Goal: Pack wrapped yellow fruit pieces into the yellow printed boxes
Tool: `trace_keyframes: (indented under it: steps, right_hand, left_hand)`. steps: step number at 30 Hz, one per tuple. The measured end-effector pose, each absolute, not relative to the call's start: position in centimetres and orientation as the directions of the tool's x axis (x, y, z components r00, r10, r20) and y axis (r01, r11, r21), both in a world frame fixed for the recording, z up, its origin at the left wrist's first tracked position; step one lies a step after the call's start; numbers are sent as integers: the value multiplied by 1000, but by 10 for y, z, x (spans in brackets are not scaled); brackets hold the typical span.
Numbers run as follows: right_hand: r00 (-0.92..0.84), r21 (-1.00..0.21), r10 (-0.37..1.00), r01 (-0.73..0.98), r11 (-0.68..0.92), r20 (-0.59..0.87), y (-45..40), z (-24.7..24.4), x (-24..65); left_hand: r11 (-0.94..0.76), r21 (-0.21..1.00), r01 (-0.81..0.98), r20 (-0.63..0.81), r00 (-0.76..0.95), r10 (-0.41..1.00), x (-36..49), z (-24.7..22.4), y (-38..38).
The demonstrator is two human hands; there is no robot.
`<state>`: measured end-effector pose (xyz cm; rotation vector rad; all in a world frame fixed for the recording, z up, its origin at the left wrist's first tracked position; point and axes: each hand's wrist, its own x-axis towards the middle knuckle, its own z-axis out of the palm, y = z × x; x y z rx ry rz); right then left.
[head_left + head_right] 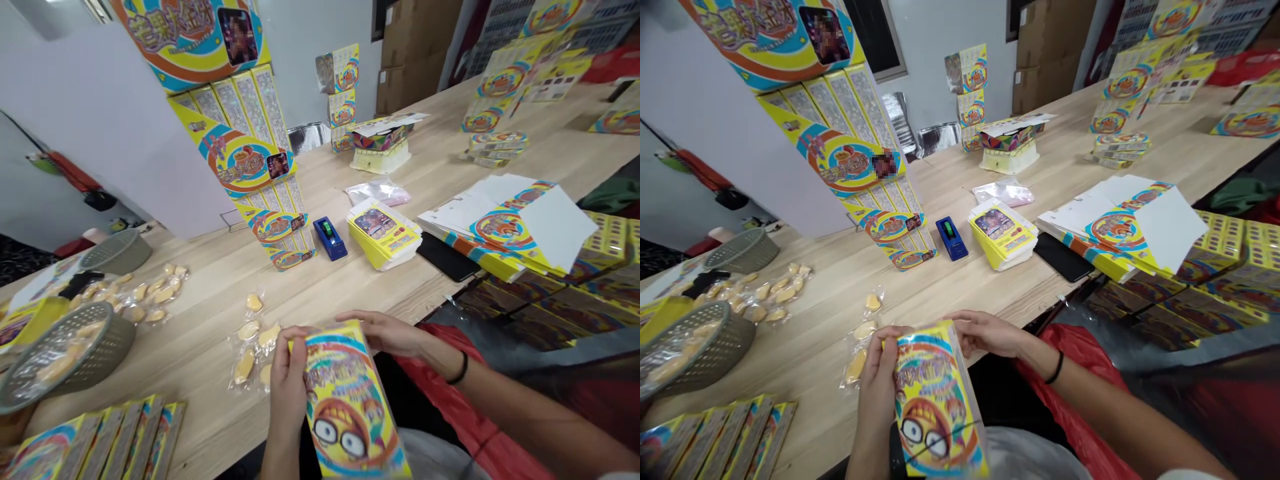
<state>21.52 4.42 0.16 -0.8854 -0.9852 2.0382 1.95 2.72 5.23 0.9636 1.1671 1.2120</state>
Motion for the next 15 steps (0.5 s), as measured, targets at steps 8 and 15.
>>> trace_keyframes:
  steps: [8, 15]
  right_hand:
    - [-437, -939, 894, -259, -226, -94, 14, 7, 204]
    - [-325, -949, 934, -221, -224, -145, 1, 6, 185]
  left_hand:
    - [232, 966, -118, -257, -296, 920, 28, 38, 40]
    - [163, 973, -162, -192, -191, 963, 16, 49, 24]
